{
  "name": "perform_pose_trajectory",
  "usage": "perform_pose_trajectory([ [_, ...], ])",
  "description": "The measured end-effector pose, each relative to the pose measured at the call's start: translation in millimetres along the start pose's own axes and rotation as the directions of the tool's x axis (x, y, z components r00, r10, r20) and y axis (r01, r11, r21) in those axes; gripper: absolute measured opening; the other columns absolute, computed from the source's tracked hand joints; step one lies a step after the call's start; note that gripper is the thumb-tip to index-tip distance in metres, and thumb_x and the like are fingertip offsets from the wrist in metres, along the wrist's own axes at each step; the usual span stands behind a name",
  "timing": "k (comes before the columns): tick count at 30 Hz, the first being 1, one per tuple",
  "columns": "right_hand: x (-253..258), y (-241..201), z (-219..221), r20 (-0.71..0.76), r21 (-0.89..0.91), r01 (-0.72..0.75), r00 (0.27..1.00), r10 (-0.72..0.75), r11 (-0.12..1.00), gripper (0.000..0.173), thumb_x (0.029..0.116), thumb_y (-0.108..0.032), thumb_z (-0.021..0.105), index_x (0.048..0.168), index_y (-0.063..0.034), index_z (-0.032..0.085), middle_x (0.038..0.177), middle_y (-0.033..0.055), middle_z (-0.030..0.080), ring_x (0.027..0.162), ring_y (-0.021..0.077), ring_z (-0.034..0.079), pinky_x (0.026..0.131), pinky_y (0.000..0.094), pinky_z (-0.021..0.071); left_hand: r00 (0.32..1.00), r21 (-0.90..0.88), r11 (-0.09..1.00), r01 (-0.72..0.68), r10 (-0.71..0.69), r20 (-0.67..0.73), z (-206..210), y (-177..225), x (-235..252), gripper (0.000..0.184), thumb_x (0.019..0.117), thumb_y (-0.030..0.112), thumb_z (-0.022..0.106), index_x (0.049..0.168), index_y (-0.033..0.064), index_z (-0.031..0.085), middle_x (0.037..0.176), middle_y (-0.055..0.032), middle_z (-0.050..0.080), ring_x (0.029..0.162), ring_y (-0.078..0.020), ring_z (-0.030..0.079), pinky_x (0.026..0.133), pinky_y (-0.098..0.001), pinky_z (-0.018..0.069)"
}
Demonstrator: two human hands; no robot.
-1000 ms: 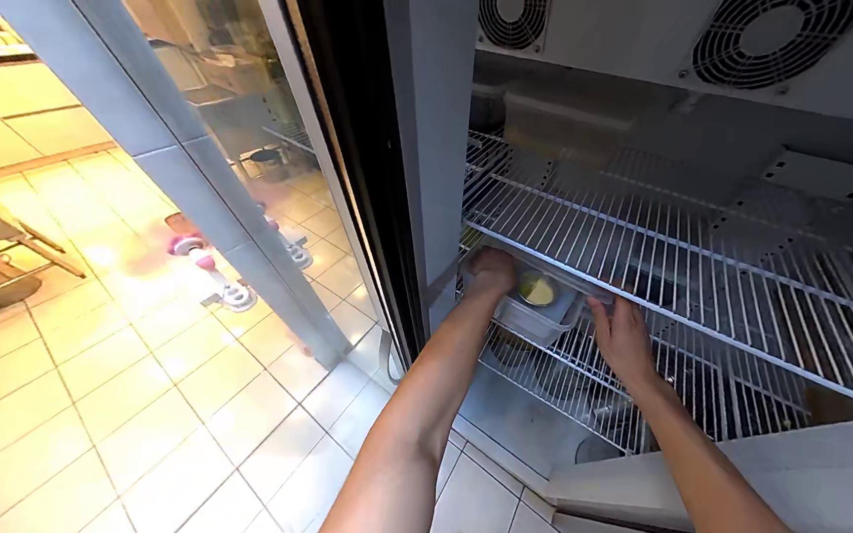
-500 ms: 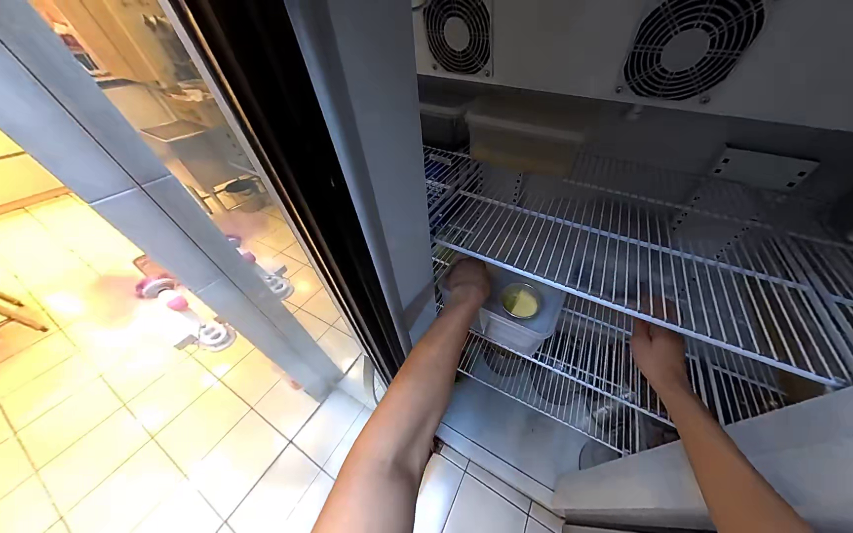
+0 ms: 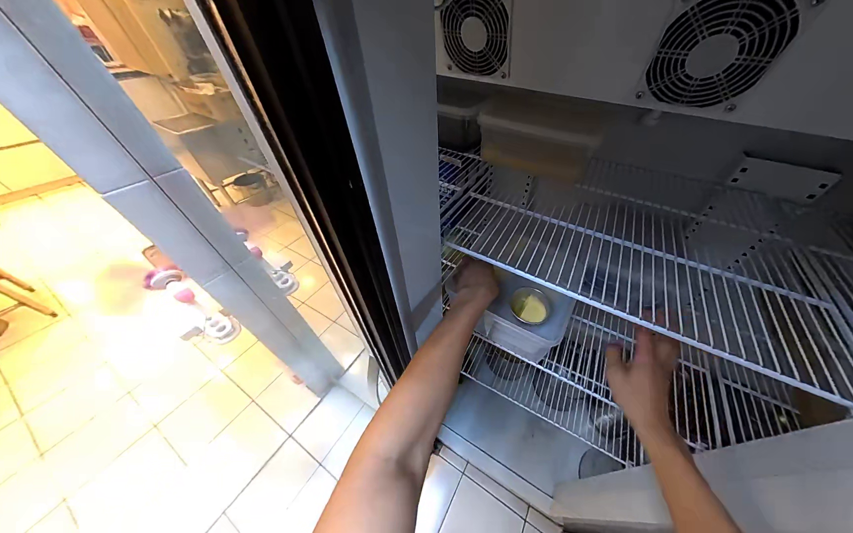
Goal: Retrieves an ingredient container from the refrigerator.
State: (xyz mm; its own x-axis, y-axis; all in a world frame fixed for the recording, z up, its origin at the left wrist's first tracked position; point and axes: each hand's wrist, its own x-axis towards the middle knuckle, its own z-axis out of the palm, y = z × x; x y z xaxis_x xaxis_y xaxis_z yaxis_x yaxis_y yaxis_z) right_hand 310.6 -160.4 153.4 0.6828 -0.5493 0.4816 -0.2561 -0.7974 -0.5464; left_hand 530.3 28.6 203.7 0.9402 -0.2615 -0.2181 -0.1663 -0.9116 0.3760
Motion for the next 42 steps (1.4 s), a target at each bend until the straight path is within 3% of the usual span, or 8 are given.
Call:
perform_pose_trajectory([
  [3,-16.3,-25.1,18.7,0.017,0.103,0.048,0.999,-0.050,0.994,0.045,0.0897,-0.018,0.063,0.135,-0.0134,0.064,0.156,0.0251,0.039,0.142,0.0495,0.038,0.111,0.0674,0.0365,0.999,0.022,0.999,-0.035,0.036,-0.020,-3.1,-3.2,3.0,0.053,0.0902,0.021,0.071,0.136,-0.0019,0.058,0.144,-0.0309,0.049,0.126,-0.0482,0.055,0.096,-0.0637,0.0500],
  [10,-1.1,-46.8,35.9,0.215,0.170,0.121,0.964,-0.157,0.978,0.040,0.1005,-0.035,0.056,0.133,-0.0113,0.064,0.136,0.0108,0.061,0.120,0.0269,0.063,0.099,0.0510,0.0540,0.987,0.017,0.988,-0.152,0.152,-0.044,-2.7,-19.9,8.4,0.049,0.0887,0.010,0.069,0.135,-0.0002,0.058,0.140,-0.0277,0.055,0.123,-0.0459,0.058,0.096,-0.0628,0.0498],
  [16,41.6,-69.3,42.8,0.503,-0.039,0.109,0.861,-0.075,0.993,0.069,0.0926,-0.048,0.070,0.148,-0.0124,0.052,0.145,0.0166,0.056,0.138,0.0336,0.051,0.115,0.0552,0.0400,0.988,-0.087,0.984,-0.157,0.155,-0.026,-9.9,-27.8,14.0,0.041,0.0915,0.010,0.066,0.131,-0.0024,0.060,0.131,-0.0285,0.061,0.122,-0.0449,0.059,0.098,-0.0633,0.0480],
  [21,66.0,-97.0,54.5,0.598,-0.104,0.248,0.789,-0.138,0.963,0.067,0.0930,-0.055,0.067,0.146,-0.0146,0.056,0.148,0.0152,0.053,0.141,0.0332,0.046,0.116,0.0580,0.0349,0.975,-0.071,0.972,-0.223,0.222,-0.019,-27.3,-32.8,15.5,0.039,0.0973,0.011,0.059,0.133,-0.0028,0.061,0.137,-0.0283,0.058,0.130,-0.0443,0.054,0.106,-0.0623,0.0429],
  [29,98.9,-140.1,98.8,0.739,-0.016,0.535,0.575,-0.351,0.844,0.080,0.0921,-0.058,0.066,0.159,-0.0266,0.037,0.162,0.0119,0.039,0.151,0.0317,0.034,0.121,0.0599,0.0261,0.944,-0.206,0.929,-0.307,0.270,-0.189,-18.9,-42.7,23.4,0.031,0.0984,0.013,0.060,0.125,-0.0015,0.067,0.131,-0.0253,0.063,0.127,-0.0402,0.058,0.108,-0.0577,0.0441],
  [35,106.7,-139.7,121.1,0.722,0.074,0.534,0.554,-0.414,0.842,0.080,0.0864,-0.063,0.069,0.154,-0.0256,0.047,0.159,0.0138,0.042,0.149,0.0317,0.037,0.120,0.0591,0.0304,0.905,-0.220,0.910,-0.351,0.269,-0.328,-18.8,-42.3,19.8,0.039,0.0939,0.016,0.070,0.125,-0.0062,0.065,0.133,-0.0260,0.062,0.129,-0.0378,0.057,0.112,-0.0521,0.0416],
  [39,107.7,-143.9,117.0,0.713,0.068,0.579,0.541,-0.445,0.813,0.085,0.0840,-0.059,0.071,0.155,-0.0222,0.045,0.159,0.0139,0.042,0.150,0.0294,0.036,0.121,0.0566,0.0295,0.953,-0.186,0.940,-0.287,0.261,-0.154,-28.2,-38.3,16.5,0.030,0.0975,0.015,0.064,0.120,-0.0044,0.067,0.128,-0.0263,0.063,0.123,-0.0397,0.059,0.106,-0.0552,0.0448],
  [42,108.8,-146.4,112.9,0.718,0.070,0.618,0.514,-0.469,0.783,0.089,0.0842,-0.059,0.070,0.158,-0.0191,0.041,0.160,0.0125,0.043,0.150,0.0274,0.037,0.121,0.0558,0.0294,0.987,-0.074,0.985,-0.157,0.158,0.000,-44.4,-27.3,3.3,0.037,0.1004,0.016,0.059,0.134,0.0006,0.060,0.137,-0.0252,0.059,0.128,-0.0418,0.057,0.104,-0.0607,0.0453],
])
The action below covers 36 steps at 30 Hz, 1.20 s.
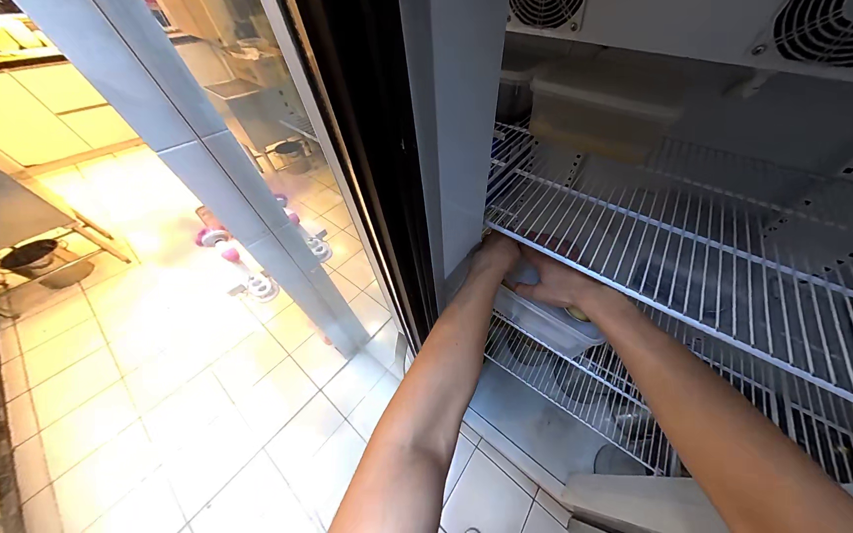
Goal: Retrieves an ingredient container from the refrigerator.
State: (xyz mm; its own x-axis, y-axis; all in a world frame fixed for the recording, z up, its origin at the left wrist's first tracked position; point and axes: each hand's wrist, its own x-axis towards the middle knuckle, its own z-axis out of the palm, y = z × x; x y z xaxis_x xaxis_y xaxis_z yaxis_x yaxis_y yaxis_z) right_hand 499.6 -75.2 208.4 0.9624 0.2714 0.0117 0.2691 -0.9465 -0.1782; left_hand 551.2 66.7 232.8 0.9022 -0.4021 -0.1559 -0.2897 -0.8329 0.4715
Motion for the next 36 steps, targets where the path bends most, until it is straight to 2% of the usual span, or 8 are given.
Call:
perform_pose_trajectory([
  [4,-3.1,3.6,-0.1,-0.035,-0.014,0.030,0.999,-0.030,0.999,0.081,0.0836,-0.058,0.068,0.154,-0.0220,0.047,0.153,0.0101,0.051,0.144,0.0255,0.045,0.118,0.0543,0.0359,0.978,0.052,0.983,0.178,-0.182,0.099,-21.0,17.6,-16.5,0.037,0.1024,0.020,0.053,0.136,0.0047,0.059,0.129,-0.0235,0.063,0.113,-0.0404,0.064,0.089,-0.0624,0.0501],
  [12,-6.7,0.6,-8.2,0.016,-0.085,0.002,1.000,-0.001,0.996,0.079,0.0842,-0.060,0.069,0.151,-0.0225,0.050,0.149,0.0117,0.054,0.140,0.0295,0.050,0.114,0.0571,0.0393,0.991,0.074,0.991,0.113,-0.118,0.066,-18.8,17.1,-15.3,0.036,0.1067,0.019,0.047,0.137,0.0025,0.059,0.134,-0.0244,0.062,0.121,-0.0412,0.061,0.100,-0.0604,0.0471],
  [16,-10.0,-2.4,-11.0,0.028,-0.084,-0.002,1.000,0.005,0.997,0.079,0.0853,-0.059,0.071,0.152,-0.0223,0.049,0.150,0.0137,0.053,0.142,0.0322,0.048,0.115,0.0592,0.0371,0.980,0.029,0.991,0.131,-0.134,0.149,-25.9,13.5,-18.5,0.033,0.1046,0.019,0.049,0.129,0.0004,0.062,0.123,-0.0241,0.065,0.109,-0.0395,0.065,0.092,-0.0607,0.0495],
  [20,-9.4,2.0,-10.4,0.039,-0.097,0.011,0.999,-0.007,0.995,0.082,0.0854,-0.060,0.069,0.154,-0.0231,0.046,0.152,0.0126,0.052,0.143,0.0306,0.046,0.116,0.0586,0.0361,0.968,0.064,0.987,0.146,-0.156,0.198,-27.7,17.8,-16.5,0.031,0.1008,0.015,0.055,0.126,-0.0009,0.063,0.121,-0.0245,0.066,0.110,-0.0398,0.064,0.090,-0.0618,0.0491],
  [23,-9.1,3.3,-9.6,0.035,-0.116,0.015,0.999,-0.011,0.993,0.082,0.0847,-0.062,0.069,0.154,-0.0237,0.047,0.151,0.0131,0.052,0.141,0.0316,0.047,0.114,0.0595,0.0375,0.962,0.070,0.986,0.151,-0.163,0.220,-24.5,16.4,-11.4,0.025,0.0979,0.014,0.057,0.116,-0.0026,0.065,0.113,-0.0232,0.066,0.102,-0.0368,0.065,0.084,-0.0591,0.0501],
  [29,-13.0,6.8,-11.3,0.035,-0.087,0.042,0.999,-0.039,0.995,0.081,0.0822,-0.060,0.073,0.151,-0.0247,0.049,0.151,0.0102,0.052,0.142,0.0283,0.047,0.116,0.0573,0.0376,0.950,-0.093,0.973,0.213,-0.184,0.251,-17.1,11.3,-4.1,0.021,0.0924,0.007,0.059,0.113,0.0025,0.064,0.094,-0.0153,0.062,0.078,-0.0254,0.059,0.069,-0.0458,0.0491],
  [32,-14.7,11.0,-6.8,0.030,-0.065,0.031,0.999,-0.030,0.997,0.081,0.0836,-0.060,0.070,0.154,-0.0277,0.045,0.153,0.0073,0.051,0.144,0.0254,0.045,0.116,0.0557,0.0376,0.940,-0.064,0.972,0.225,-0.200,0.275,-20.5,13.5,-6.2,0.016,0.0935,0.008,0.059,0.108,0.0007,0.064,0.093,-0.0149,0.061,0.078,-0.0248,0.058,0.070,-0.0453,0.0492],
  [36,-15.5,9.4,-9.0,0.031,-0.078,0.016,0.999,-0.014,0.997,0.083,0.0842,-0.062,0.071,0.155,-0.0268,0.045,0.154,0.0084,0.050,0.144,0.0271,0.045,0.116,0.0578,0.0367,0.955,0.102,0.986,0.130,-0.153,0.253,-25.7,17.2,-10.0,0.020,0.0939,0.009,0.061,0.108,-0.0036,0.066,0.107,-0.0221,0.066,0.095,-0.0347,0.064,0.079,-0.0565,0.0508],
])
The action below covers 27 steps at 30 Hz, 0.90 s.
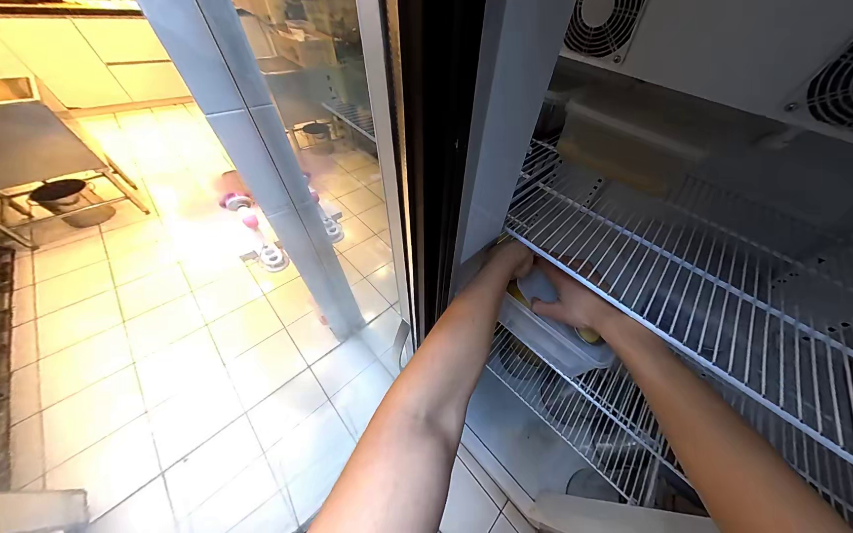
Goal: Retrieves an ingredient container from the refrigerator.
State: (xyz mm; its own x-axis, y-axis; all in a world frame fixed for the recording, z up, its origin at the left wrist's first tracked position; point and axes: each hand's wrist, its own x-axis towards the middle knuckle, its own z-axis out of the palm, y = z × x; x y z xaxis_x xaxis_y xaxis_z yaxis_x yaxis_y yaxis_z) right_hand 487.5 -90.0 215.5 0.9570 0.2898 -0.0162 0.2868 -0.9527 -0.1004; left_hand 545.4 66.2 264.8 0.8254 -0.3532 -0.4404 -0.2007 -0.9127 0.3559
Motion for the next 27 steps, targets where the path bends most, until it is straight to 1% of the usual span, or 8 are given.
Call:
perform_pose_trajectory([
  [3,-2.8,-5.4,-1.9,-0.008,-0.029,0.001,1.000,-0.001,1.000,0.081,0.0850,-0.059,0.070,0.154,-0.0245,0.046,0.151,0.0105,0.053,0.142,0.0290,0.048,0.115,0.0583,0.0377,0.995,-0.023,0.999,-0.045,0.043,-0.087,7.6,-0.1,-6.1,0.026,0.0974,0.012,0.060,0.117,-0.0048,0.065,0.119,-0.0253,0.065,0.109,-0.0394,0.064,0.088,-0.0594,0.0510],
  [5,-3.8,-8.7,-3.0,-0.005,-0.050,0.004,1.000,-0.004,0.999,0.081,0.0860,-0.058,0.070,0.154,-0.0220,0.046,0.152,0.0118,0.052,0.142,0.0306,0.047,0.115,0.0589,0.0369,0.983,-0.019,0.996,-0.084,0.080,-0.165,16.3,-1.0,-3.3,0.033,0.0999,0.014,0.059,0.127,-0.0049,0.063,0.130,-0.0271,0.062,0.122,-0.0423,0.059,0.100,-0.0606,0.0473],
  [7,-4.0,-11.1,-1.6,-0.017,-0.072,0.006,1.000,-0.007,0.997,0.081,0.0845,-0.059,0.070,0.153,-0.0210,0.048,0.151,0.0122,0.053,0.141,0.0322,0.049,0.114,0.0602,0.0375,0.972,-0.027,0.996,-0.087,0.079,-0.221,22.4,-2.8,0.5,0.036,0.1001,0.015,0.059,0.132,-0.0029,0.062,0.135,-0.0264,0.060,0.127,-0.0423,0.057,0.104,-0.0597,0.0456],
  [13,-1.1,-12.2,1.6,0.000,-0.104,-0.007,1.000,0.007,0.995,0.082,0.0823,-0.062,0.070,0.152,-0.0240,0.050,0.150,0.0119,0.053,0.138,0.0329,0.050,0.111,0.0624,0.0392,0.955,-0.021,0.996,-0.090,0.081,-0.284,26.8,-4.2,1.5,0.037,0.0978,0.010,0.061,0.133,-0.0018,0.061,0.137,-0.0239,0.060,0.128,-0.0402,0.057,0.106,-0.0564,0.0455],
  [18,-1.7,-5.0,4.2,-0.030,-0.102,0.012,0.999,-0.015,0.995,0.081,0.0819,-0.061,0.066,0.153,-0.0248,0.049,0.149,0.0114,0.054,0.138,0.0326,0.050,0.113,0.0608,0.0375,0.961,-0.069,0.996,-0.062,0.041,-0.275,20.9,-0.9,-1.2,0.046,0.0968,0.016,0.064,0.139,-0.0025,0.056,0.142,-0.0245,0.056,0.131,-0.0402,0.055,0.106,-0.0561,0.0451],
  [21,-3.6,-5.2,2.0,-0.037,-0.088,0.002,0.999,-0.005,0.996,0.083,0.0824,-0.060,0.067,0.154,-0.0231,0.048,0.151,0.0114,0.053,0.141,0.0317,0.048,0.114,0.0607,0.0368,0.942,-0.069,0.992,-0.103,0.075,-0.328,19.1,0.4,-2.0,0.051,0.0940,0.014,0.067,0.141,-0.0008,0.055,0.146,-0.0231,0.054,0.136,-0.0394,0.051,0.111,-0.0555,0.0407],
  [25,-7.2,-5.7,-1.8,-0.044,-0.075,0.015,0.999,-0.018,0.997,0.085,0.0833,-0.059,0.067,0.155,-0.0187,0.046,0.150,0.0144,0.053,0.141,0.0325,0.048,0.113,0.0607,0.0380,0.879,-0.011,0.982,-0.191,0.166,-0.447,21.2,-1.9,7.0,0.056,0.0921,0.015,0.070,0.145,0.0041,0.054,0.152,-0.0174,0.050,0.144,-0.0334,0.043,0.119,-0.0503,0.0317],
  [27,-7.8,-4.7,-0.8,-0.054,-0.080,0.018,0.998,-0.022,0.997,0.087,0.0825,-0.060,0.067,0.155,-0.0188,0.045,0.150,0.0136,0.053,0.140,0.0312,0.049,0.114,0.0590,0.0391,0.867,-0.005,0.981,-0.194,0.169,-0.468,22.4,-1.1,7.8,0.055,0.0922,0.017,0.069,0.144,0.0051,0.055,0.151,-0.0163,0.052,0.143,-0.0320,0.044,0.119,-0.0495,0.0316],
])
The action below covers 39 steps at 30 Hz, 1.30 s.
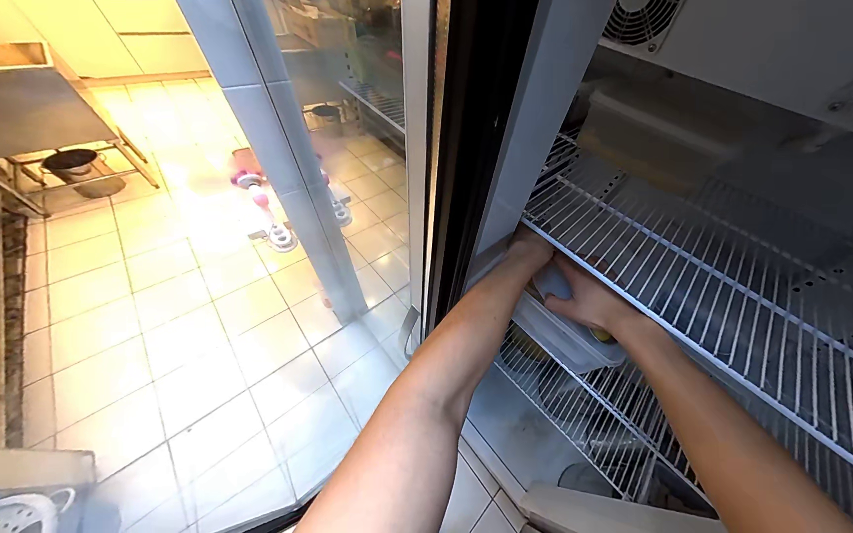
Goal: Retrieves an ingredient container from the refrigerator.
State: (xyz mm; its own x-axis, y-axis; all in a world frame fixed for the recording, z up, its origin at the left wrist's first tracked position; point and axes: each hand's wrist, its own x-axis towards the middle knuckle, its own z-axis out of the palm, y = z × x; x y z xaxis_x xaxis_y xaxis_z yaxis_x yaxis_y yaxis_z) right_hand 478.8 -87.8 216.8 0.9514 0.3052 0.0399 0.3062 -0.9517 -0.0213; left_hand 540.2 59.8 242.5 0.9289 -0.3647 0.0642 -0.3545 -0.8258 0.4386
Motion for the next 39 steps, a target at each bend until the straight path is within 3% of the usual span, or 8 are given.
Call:
perform_pose_trajectory([
  [4,-4.2,3.2,2.4,-0.049,0.026,0.014,0.999,-0.013,1.000,0.086,0.0831,-0.057,0.066,0.156,-0.0174,0.044,0.151,0.0141,0.052,0.142,0.0300,0.047,0.115,0.0581,0.0378,1.000,0.043,0.999,0.008,-0.009,0.025,0.8,0.4,-1.5,0.047,0.0931,0.016,0.067,0.138,0.0037,0.060,0.146,-0.0184,0.055,0.140,-0.0343,0.048,0.115,-0.0530,0.0374],
  [11,-7.9,6.3,2.9,-0.078,0.035,0.033,0.997,-0.030,0.999,0.083,0.0845,-0.059,0.062,0.154,-0.0162,0.045,0.150,0.0154,0.052,0.142,0.0304,0.048,0.113,0.0587,0.0395,1.000,-0.025,1.000,0.013,-0.013,0.020,1.9,-1.0,-3.9,0.045,0.0994,0.017,0.061,0.142,0.0023,0.057,0.150,-0.0177,0.053,0.143,-0.0340,0.044,0.118,-0.0530,0.0345],
  [17,-8.6,8.2,3.9,-0.123,0.004,0.058,0.991,-0.057,0.998,0.083,0.0837,-0.059,0.060,0.154,-0.0163,0.047,0.149,0.0147,0.054,0.140,0.0299,0.050,0.113,0.0576,0.0404,0.999,0.021,0.999,-0.034,0.034,-0.019,6.9,-1.7,2.3,0.048,0.0973,0.018,0.064,0.143,0.0044,0.057,0.151,-0.0153,0.052,0.145,-0.0315,0.043,0.120,-0.0509,0.0316],
  [21,-8.9,5.4,4.2,-0.099,0.006,0.042,0.994,-0.041,0.999,0.085,0.0844,-0.058,0.063,0.156,-0.0163,0.043,0.151,0.0157,0.052,0.142,0.0316,0.048,0.114,0.0586,0.0388,0.995,0.023,1.000,-0.001,0.004,-0.096,10.2,-3.7,5.9,0.049,0.0966,0.026,0.067,0.140,0.0045,0.060,0.148,-0.0160,0.055,0.142,-0.0312,0.046,0.118,-0.0498,0.0347],
  [26,-8.7,4.1,3.8,-0.133,-0.001,0.082,0.988,-0.081,0.997,0.081,0.0830,-0.056,0.062,0.153,-0.0177,0.048,0.147,0.0148,0.055,0.139,0.0305,0.051,0.112,0.0575,0.0409,0.997,0.093,0.993,0.067,-0.063,-0.046,4.6,1.4,7.6,0.054,0.0969,0.027,0.066,0.143,0.0015,0.055,0.152,-0.0168,0.051,0.146,-0.0313,0.041,0.120,-0.0489,0.0326],
  [30,-7.5,3.8,9.4,-0.133,0.026,0.078,0.988,-0.074,0.997,0.080,0.0823,-0.056,0.065,0.151,-0.0188,0.049,0.146,0.0152,0.057,0.136,0.0322,0.053,0.110,0.0587,0.0426,0.984,-0.212,0.977,0.027,-0.064,-0.167,-2.8,-1.5,-6.6,0.045,0.1060,0.019,0.054,0.146,-0.0020,0.051,0.152,-0.0194,0.050,0.147,-0.0312,0.040,0.122,-0.0452,0.0294],
  [33,-4.0,-1.1,10.4,-0.048,0.051,0.054,0.998,-0.051,0.997,0.076,0.0873,-0.053,0.064,0.154,-0.0196,0.046,0.151,0.0134,0.052,0.141,0.0300,0.049,0.114,0.0568,0.0400,0.982,-0.349,0.936,0.042,-0.103,-0.159,-10.4,2.0,-18.1,0.045,0.1063,0.020,0.054,0.146,-0.0007,0.050,0.151,-0.0198,0.051,0.145,-0.0306,0.043,0.120,-0.0459,0.0326],
  [39,16.2,-1.6,21.2,0.150,0.049,0.090,0.984,-0.096,0.995,0.052,0.1052,-0.033,0.041,0.154,-0.0185,0.047,0.163,0.0098,0.040,0.150,0.0274,0.037,0.122,0.0524,0.0291,0.982,-0.165,0.986,-0.013,-0.018,-0.187,-0.8,-1.7,-8.0,0.043,0.1025,0.021,0.061,0.139,-0.0017,0.058,0.144,-0.0215,0.057,0.140,-0.0341,0.049,0.116,-0.0486,0.0356],
])
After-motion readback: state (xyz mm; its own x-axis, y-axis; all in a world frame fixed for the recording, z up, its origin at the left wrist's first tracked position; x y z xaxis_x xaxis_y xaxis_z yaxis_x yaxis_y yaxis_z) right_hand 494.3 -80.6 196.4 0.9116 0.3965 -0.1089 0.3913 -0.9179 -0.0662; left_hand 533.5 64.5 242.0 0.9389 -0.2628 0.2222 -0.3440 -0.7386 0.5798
